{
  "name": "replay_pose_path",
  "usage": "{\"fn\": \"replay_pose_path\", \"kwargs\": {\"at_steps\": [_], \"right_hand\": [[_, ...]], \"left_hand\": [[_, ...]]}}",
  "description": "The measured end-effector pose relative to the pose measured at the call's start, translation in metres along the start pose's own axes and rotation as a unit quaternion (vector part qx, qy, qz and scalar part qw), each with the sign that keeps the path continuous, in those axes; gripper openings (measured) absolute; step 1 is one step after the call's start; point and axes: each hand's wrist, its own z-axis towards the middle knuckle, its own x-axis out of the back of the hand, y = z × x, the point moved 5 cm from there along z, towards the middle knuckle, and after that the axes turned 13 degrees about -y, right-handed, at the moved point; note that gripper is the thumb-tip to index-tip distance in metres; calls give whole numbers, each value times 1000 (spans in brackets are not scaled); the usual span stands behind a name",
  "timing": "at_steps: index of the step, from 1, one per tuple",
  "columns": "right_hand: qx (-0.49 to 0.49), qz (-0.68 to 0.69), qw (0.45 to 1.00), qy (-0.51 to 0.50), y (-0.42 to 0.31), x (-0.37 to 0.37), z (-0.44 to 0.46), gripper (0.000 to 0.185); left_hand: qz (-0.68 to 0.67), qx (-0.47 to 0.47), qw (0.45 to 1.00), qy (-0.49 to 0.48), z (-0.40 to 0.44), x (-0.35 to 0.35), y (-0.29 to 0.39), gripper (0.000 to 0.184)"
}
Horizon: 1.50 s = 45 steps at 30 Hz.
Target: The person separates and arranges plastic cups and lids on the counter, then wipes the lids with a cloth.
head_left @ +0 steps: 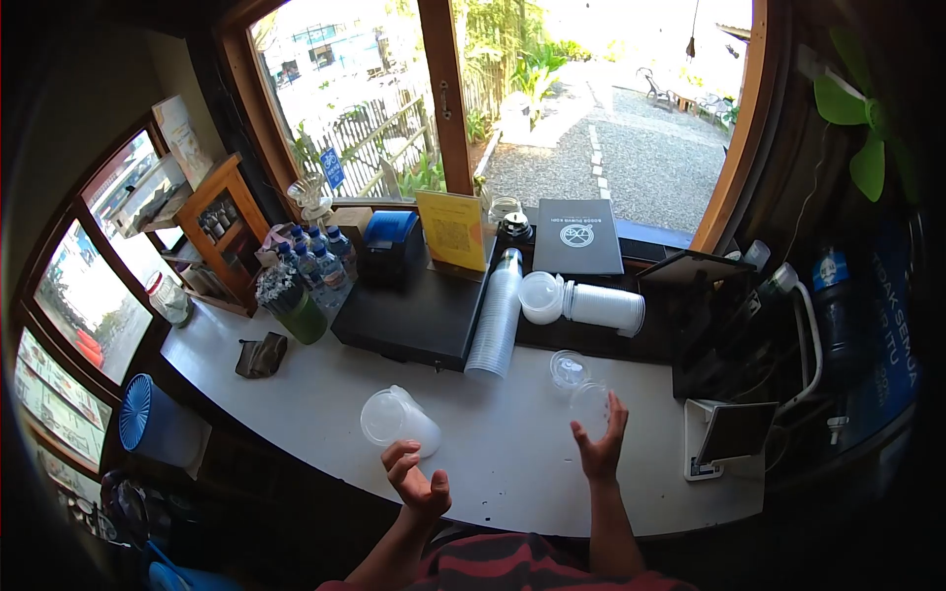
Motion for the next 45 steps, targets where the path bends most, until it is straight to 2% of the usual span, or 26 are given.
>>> {"fn": "replay_pose_path", "kwargs": {"at_steps": [1,2,4,5,8,10,13,14,16,19,22,23,26,30,33,36,42,45], "right_hand": [[42,8,998,-44,-25,-6,0,90],[85,16,993,-86,-51,-14,2,92],[159,45,974,-155,-98,-38,-1,94],[192,64,962,-186,-119,-51,-2,95],[268,106,923,-256,-161,-90,-6,98],[284,121,911,-273,-182,-105,-2,101],[292,117,901,-300,-203,-123,6,99],[284,113,901,-308,-207,-129,8,98],[281,80,902,-318,-212,-142,11,95],[293,-5,901,-319,-212,-162,14,91],[240,4,895,-375,-205,-169,18,90],[206,19,892,-401,-203,-171,19,90],[197,34,894,-402,-199,-174,15,90],[225,24,894,-387,-202,-180,11,91],[242,1,897,-371,-207,-187,12,91],[239,-14,902,-360,-208,-193,11,91],[200,34,917,-343,-206,-201,4,88],[213,46,920,-326,-198,-206,0,88]], "left_hand": [[-34,13,999,-26,0,-3,-3,49],[-138,81,984,-79,3,-10,-8,53],[-334,211,901,-178,5,-22,-9,62],[-390,244,861,-216,12,-24,-8,74],[-356,305,860,-202,14,-11,-15,73],[-319,346,871,-145,27,13,-15,64],[-237,343,902,-117,40,45,-23,57],[-264,379,882,-93,43,54,-22,53],[-181,422,882,-106,43,70,-32,47],[24,303,936,-178,40,82,-57,44],[233,177,932,-213,49,82,-58,44],[126,243,941,-200,48,80,-63,47],[8,258,947,-190,37,72,-80,48],[-65,296,942,-145,18,66,-101,48],[-149,303,939,-63,19,61,-106,46],[-151,307,933,-108,19,63,-113,44],[-205,300,927,-99,11,58,-125,46],[-206,239,946,-80,3,50,-131,64]]}}
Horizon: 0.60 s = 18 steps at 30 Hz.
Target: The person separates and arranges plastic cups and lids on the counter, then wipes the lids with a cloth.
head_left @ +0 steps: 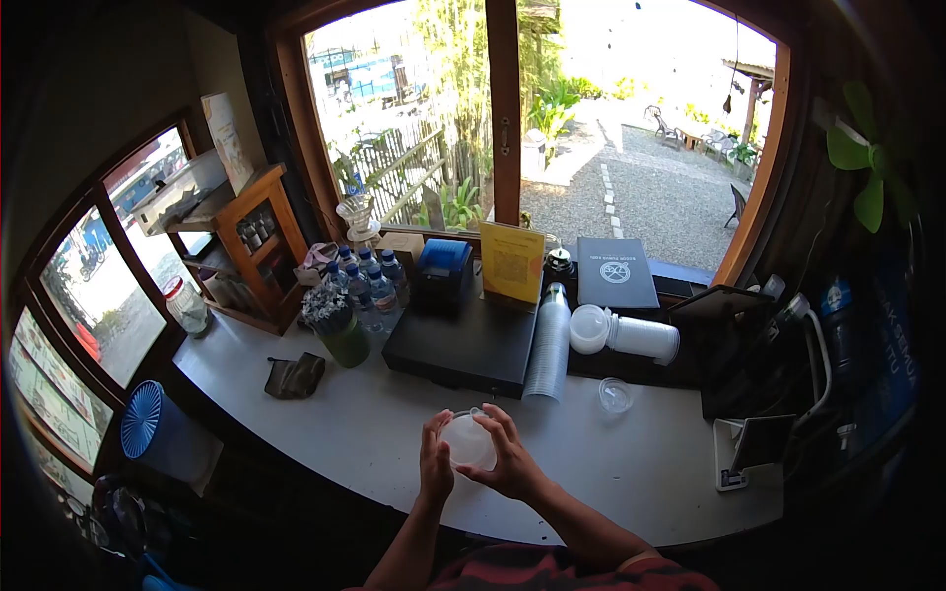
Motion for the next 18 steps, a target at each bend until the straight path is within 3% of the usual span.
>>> {"fn": "replay_pose_path", "kwargs": {"at_steps": [3,7,11,18], "right_hand": [[1,14,1000,2,1,-4,-4,89],[7,24,1000,18,5,-9,-7,86],[22,94,995,21,6,-9,-9,79],[20,244,970,2,22,-5,-8,49]], "left_hand": [[-74,-11,996,-37,-1,-9,-5,80],[-93,47,994,-31,-5,-10,-6,77],[-110,40,993,-12,-11,-14,-5,72],[-150,25,988,-15,-17,-16,-14,60]]}}
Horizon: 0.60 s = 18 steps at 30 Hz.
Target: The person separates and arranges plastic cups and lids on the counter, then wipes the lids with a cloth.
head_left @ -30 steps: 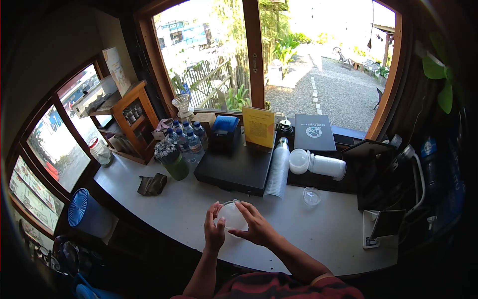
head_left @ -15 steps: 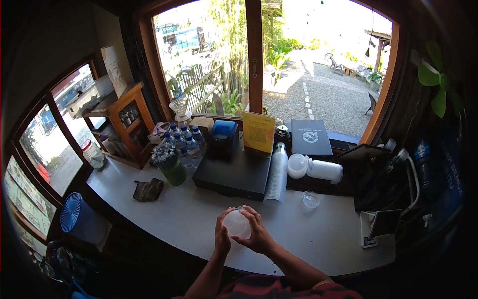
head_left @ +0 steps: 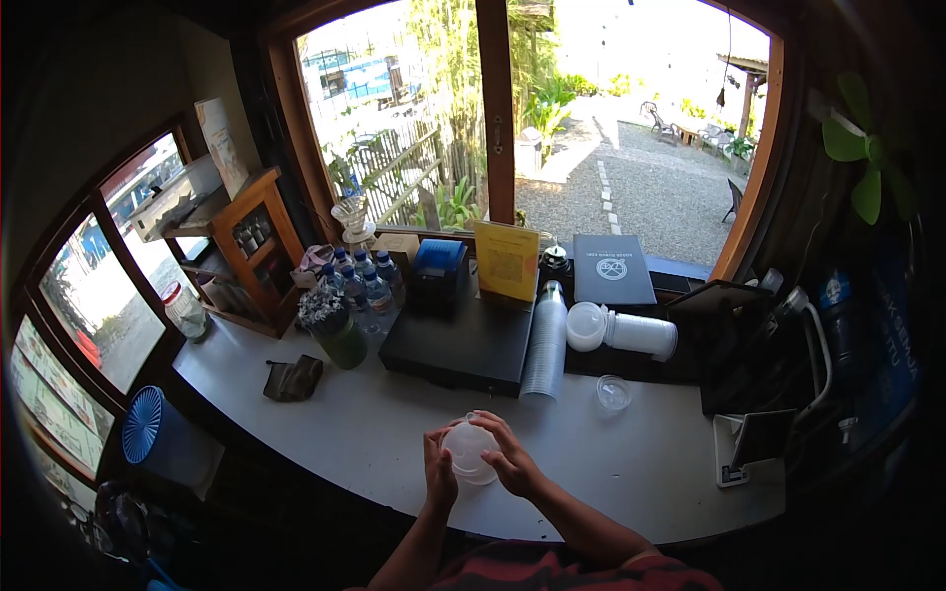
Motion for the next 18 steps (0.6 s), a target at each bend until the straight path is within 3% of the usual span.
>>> {"fn": "replay_pose_path", "kwargs": {"at_steps": [5,8,11,12,18], "right_hand": [[-46,48,998,4,5,5,7,35],[-39,65,997,20,5,3,8,41],[-14,-105,994,23,-12,-3,4,51],[-7,-146,989,5,-15,-3,2,65],[31,-126,991,19,3,-4,-6,79]], "left_hand": [[-18,12,1000,-10,6,-4,9,43],[-25,17,1000,3,10,-6,15,37],[-38,40,998,27,10,-7,18,37],[-33,43,998,27,11,-9,25,40],[21,36,999,14,8,-6,18,49]]}}
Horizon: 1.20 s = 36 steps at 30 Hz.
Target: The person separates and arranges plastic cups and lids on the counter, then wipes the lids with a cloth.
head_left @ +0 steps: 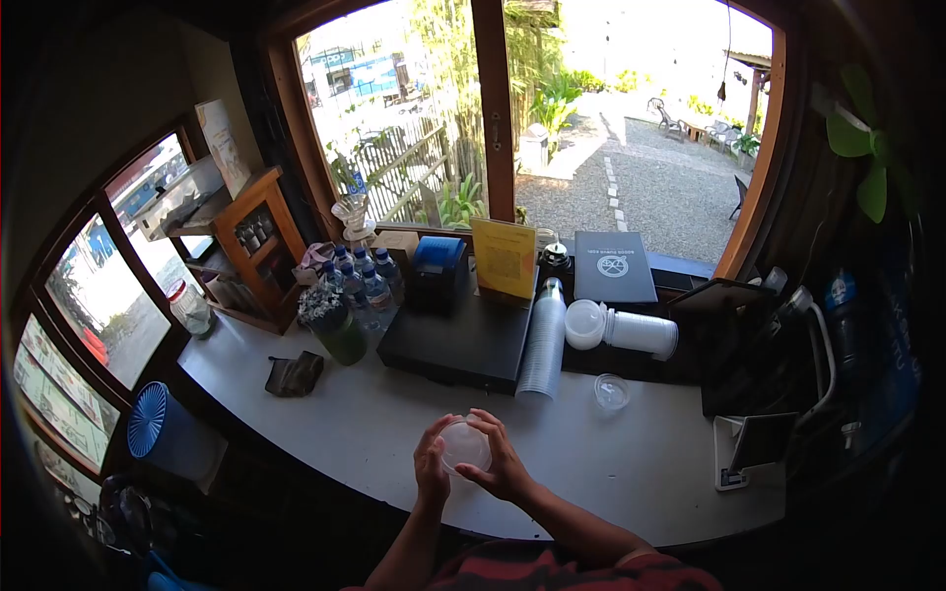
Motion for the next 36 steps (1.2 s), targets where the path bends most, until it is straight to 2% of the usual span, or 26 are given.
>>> {"fn": "replay_pose_path", "kwargs": {"at_steps": [7,10,13,17,23,28,31,32,36], "right_hand": [[13,7,1000,22,1,-4,-5,77],[8,34,999,33,1,-6,-8,77],[15,66,997,45,3,-1,-5,75],[10,114,992,50,8,11,-8,70],[11,117,990,73,8,32,-33,69],[20,133,987,86,10,45,-53,74],[12,126,988,84,9,49,-56,74],[7,120,989,82,8,48,-55,73],[3,116,989,94,9,45,-52,72]], "left_hand": [[-52,-4,998,28,-9,3,-42,71],[-46,14,999,-14,-10,7,-50,77],[-22,-7,999,30,-8,0,-48,78],[-17,17,998,57,-15,-16,-46,79],[-30,29,998,42,-24,-48,-48,76],[16,50,999,10,-30,-70,-38,89],[50,-18,998,34,-23,-69,-38,89],[9,28,1000,-5,-25,-67,-42,90],[-65,56,996,-3,-26,-64,-59,89]]}}
